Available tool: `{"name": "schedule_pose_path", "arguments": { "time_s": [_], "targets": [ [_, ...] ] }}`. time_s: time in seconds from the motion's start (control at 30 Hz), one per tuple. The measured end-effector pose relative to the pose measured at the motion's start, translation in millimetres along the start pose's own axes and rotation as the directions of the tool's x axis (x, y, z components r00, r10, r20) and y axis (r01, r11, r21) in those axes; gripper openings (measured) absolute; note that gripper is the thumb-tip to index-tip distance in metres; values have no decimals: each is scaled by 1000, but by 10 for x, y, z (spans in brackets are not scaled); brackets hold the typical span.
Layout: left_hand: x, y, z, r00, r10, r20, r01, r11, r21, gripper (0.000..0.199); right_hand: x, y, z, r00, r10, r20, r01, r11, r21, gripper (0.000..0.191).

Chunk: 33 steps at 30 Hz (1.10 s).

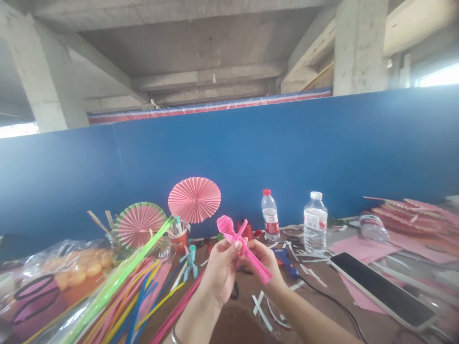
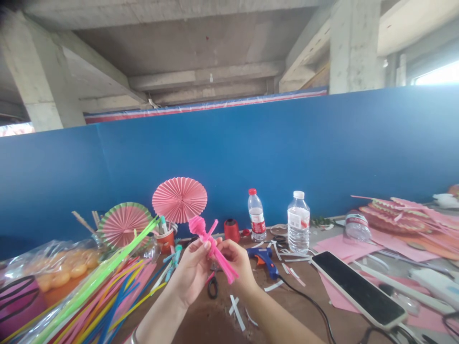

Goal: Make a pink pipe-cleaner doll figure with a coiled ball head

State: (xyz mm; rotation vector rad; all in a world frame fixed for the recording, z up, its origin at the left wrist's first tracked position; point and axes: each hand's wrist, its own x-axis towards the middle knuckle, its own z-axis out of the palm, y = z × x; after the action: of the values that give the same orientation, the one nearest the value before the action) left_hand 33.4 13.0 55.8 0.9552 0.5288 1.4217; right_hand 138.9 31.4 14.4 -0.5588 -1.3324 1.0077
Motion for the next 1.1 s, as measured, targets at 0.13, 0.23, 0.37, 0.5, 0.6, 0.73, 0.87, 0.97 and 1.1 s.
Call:
{"name": "schedule_pose_path", "arguments": {
  "time_s": [0.13, 0.23, 0.37, 0.5, 0.6, 0.73, 0.87, 0.97, 1.1],
  "targets": [
    [38, 26, -48, 1000, 12, 9, -13, 999, 32, 8, 70, -37, -28, 995, 81, -50, -83, 996, -33, 23],
    [57, 39, -80, 1000, 30, -6, -30, 998, 59, 8, 85, -60, -49, 990, 82, -110, -93, 991, -94, 20],
    [63, 40, -106, 997, 51, -50, -46, 994, 103, 9, 103, -131, -87, 986, 62, -158, -84, 987, -135, 18],
    [60, 35, -104, 991, 76, -113, -58, 986, 155, 11, 117, -219, -109, 979, 25, -204, -63, 981, -184, 18],
    [59, 35, -82, 982, 88, -170, -61, 986, 155, 12, 105, -268, -105, 971, -23, -236, -36, 969, -243, 17],
    [58, 39, -35, 970, 98, -224, -69, 988, 136, 15, 69, -328, -76, 967, -64, -247, -16, 950, -312, 15],
    [55, 31, 8, 949, 150, -278, -119, 985, 126, 17, 26, -384, -18, 974, -37, -224, -22, 967, -254, 16],
    [53, 18, 32, 935, 177, -307, -152, 983, 103, 18, -29, -404, 62, 978, 0, -209, -40, 982, -187, 15],
    [50, 14, 56, 917, 165, -362, -162, 986, 40, 21, -112, -361, 193, 983, 68, -171, -69, 998, -1, 12]
  ]
}}
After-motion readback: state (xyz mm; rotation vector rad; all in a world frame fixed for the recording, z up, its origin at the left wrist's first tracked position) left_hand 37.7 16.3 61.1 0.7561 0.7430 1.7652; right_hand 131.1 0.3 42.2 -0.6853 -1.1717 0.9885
